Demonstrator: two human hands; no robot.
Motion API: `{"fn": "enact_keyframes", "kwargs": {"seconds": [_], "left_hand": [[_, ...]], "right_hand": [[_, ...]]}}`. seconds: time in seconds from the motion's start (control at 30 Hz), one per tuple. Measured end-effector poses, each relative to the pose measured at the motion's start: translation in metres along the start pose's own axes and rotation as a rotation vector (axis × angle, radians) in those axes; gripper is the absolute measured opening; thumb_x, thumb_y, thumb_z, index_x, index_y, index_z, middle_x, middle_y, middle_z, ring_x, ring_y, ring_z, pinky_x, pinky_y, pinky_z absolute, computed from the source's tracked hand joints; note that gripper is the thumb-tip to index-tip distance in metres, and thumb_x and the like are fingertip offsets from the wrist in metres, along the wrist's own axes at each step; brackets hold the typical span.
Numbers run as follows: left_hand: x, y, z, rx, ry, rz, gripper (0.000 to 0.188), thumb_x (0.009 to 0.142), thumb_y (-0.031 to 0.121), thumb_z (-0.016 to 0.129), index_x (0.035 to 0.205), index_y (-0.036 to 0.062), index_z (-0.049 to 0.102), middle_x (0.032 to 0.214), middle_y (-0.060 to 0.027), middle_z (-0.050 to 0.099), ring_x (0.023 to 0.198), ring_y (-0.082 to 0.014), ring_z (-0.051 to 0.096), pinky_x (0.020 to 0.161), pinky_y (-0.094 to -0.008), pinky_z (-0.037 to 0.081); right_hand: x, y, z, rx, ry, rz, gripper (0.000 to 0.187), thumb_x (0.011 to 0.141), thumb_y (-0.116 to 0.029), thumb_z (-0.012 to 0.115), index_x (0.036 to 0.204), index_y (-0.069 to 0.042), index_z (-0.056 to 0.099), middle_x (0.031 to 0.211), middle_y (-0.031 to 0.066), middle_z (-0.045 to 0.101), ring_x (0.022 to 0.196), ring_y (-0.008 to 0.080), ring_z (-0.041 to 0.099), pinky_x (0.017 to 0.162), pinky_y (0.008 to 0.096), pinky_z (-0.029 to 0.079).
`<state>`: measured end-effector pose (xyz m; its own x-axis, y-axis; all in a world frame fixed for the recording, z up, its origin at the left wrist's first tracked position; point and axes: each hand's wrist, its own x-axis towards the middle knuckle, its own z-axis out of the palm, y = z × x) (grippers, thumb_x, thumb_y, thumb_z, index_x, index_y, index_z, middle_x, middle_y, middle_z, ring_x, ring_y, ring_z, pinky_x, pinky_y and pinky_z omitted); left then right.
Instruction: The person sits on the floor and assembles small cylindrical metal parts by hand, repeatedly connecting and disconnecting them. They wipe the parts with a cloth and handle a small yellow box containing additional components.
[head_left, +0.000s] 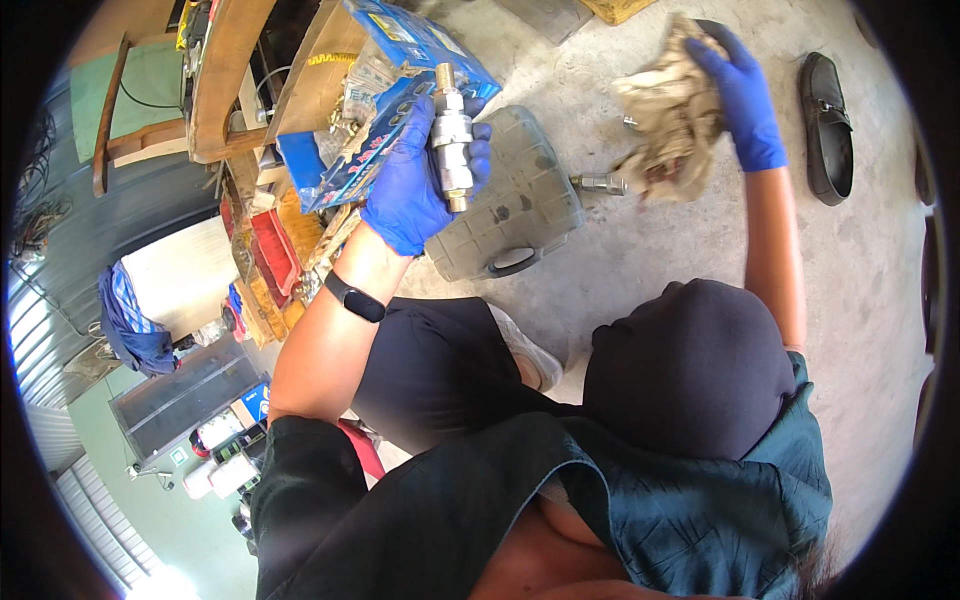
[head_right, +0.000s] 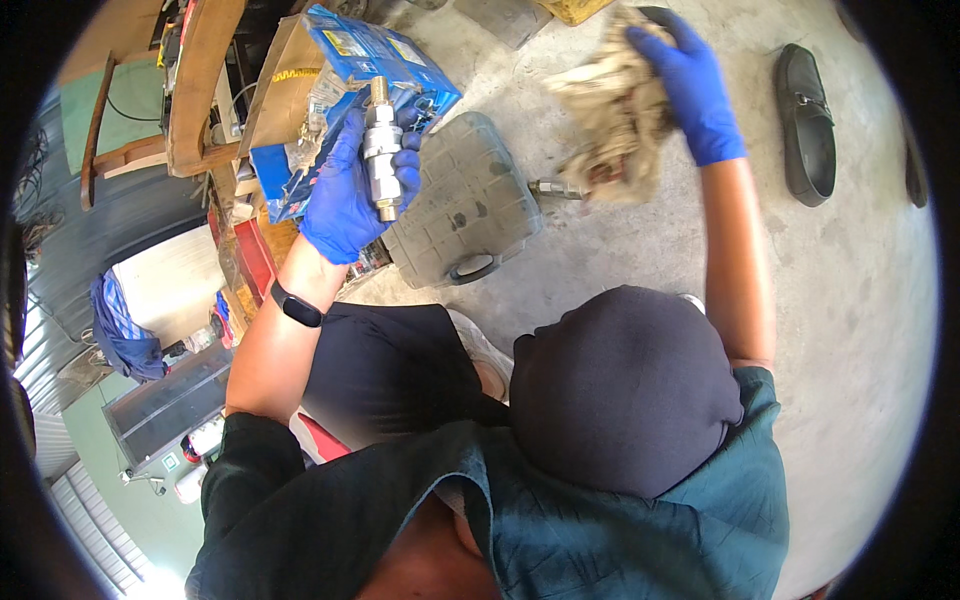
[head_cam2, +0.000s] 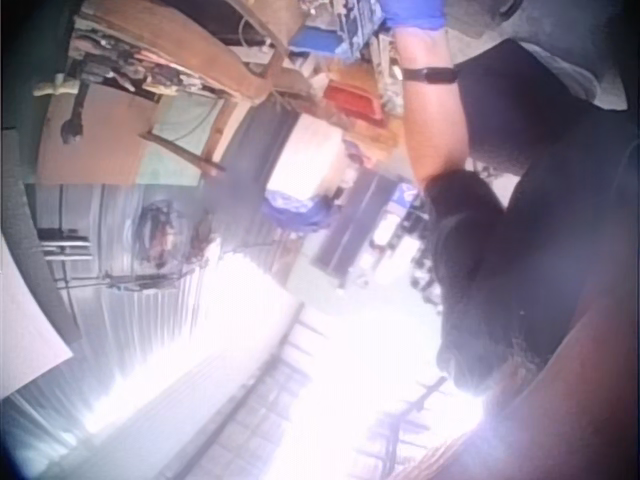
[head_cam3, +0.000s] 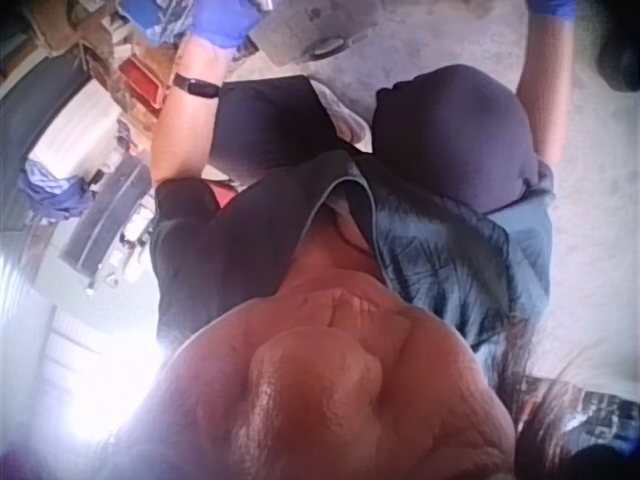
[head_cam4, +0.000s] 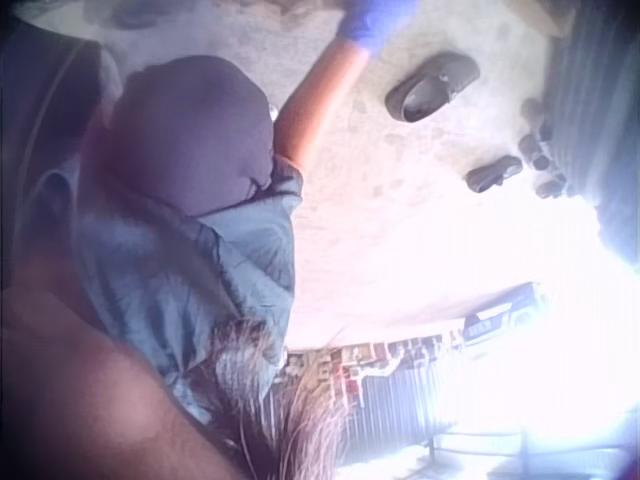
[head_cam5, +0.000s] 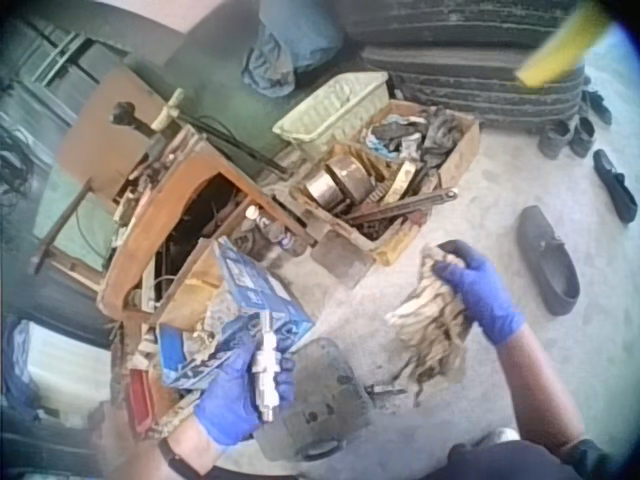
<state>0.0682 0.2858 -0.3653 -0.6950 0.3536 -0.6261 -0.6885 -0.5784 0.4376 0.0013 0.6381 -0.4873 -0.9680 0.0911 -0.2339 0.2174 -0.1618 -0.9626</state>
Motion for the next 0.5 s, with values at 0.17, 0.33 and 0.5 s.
{"fn": "enact_keyframes", "kwargs": {"seconds": [0.17, 0.33, 0.5], "left_hand": [[0.007, 0.001, -0.004, 0.014, 0.006, 0.014, 0.047, 0.106, 0.036, 0.048, 0.133, -0.0014, 0.050, 0.122, -0.0211, 0.061, 0.108, -0.0342, 0.064, 0.093, -0.0460, 0.056], [0.008, -0.010, 0.020, 0.226, 0.050, 0.169, 0.045, 0.105, 0.031, 0.051, 0.136, -0.0011, 0.047, 0.138, -0.0247, 0.055, 0.137, -0.0362, 0.046, 0.117, -0.0529, 0.035], [0.014, -0.024, 0.031, 0.615, 0.018, 0.358, 0.049, 0.105, 0.037, 0.052, 0.142, 0.0051, 0.046, 0.138, -0.0173, 0.057, 0.131, -0.0279, 0.052, 0.115, -0.0436, 0.037]], "right_hand": [[0.026, 0.042, -0.095, -0.974, 0.127, -0.180, 0.039, 0.093, -0.032, 0.069, 0.128, -0.014, 0.065, 0.117, 0.0108, 0.070, 0.107, 0.0254, 0.066, 0.094, 0.0336, 0.050], [-0.028, -0.007, 0.009, -0.965, 0.077, -0.449, 0.040, 0.094, -0.038, 0.065, 0.122, -0.010, 0.067, 0.118, 0.0161, 0.069, 0.107, 0.0332, 0.066, 0.092, 0.0403, 0.052], [-0.082, -0.022, 0.107, -0.107, -0.841, 0.099, 0.041, 0.099, -0.033, 0.065, 0.123, 0.001, 0.061, 0.100, 0.0110, 0.069, 0.087, 0.0162, 0.068, 0.083, 0.0322, 0.055]]}}
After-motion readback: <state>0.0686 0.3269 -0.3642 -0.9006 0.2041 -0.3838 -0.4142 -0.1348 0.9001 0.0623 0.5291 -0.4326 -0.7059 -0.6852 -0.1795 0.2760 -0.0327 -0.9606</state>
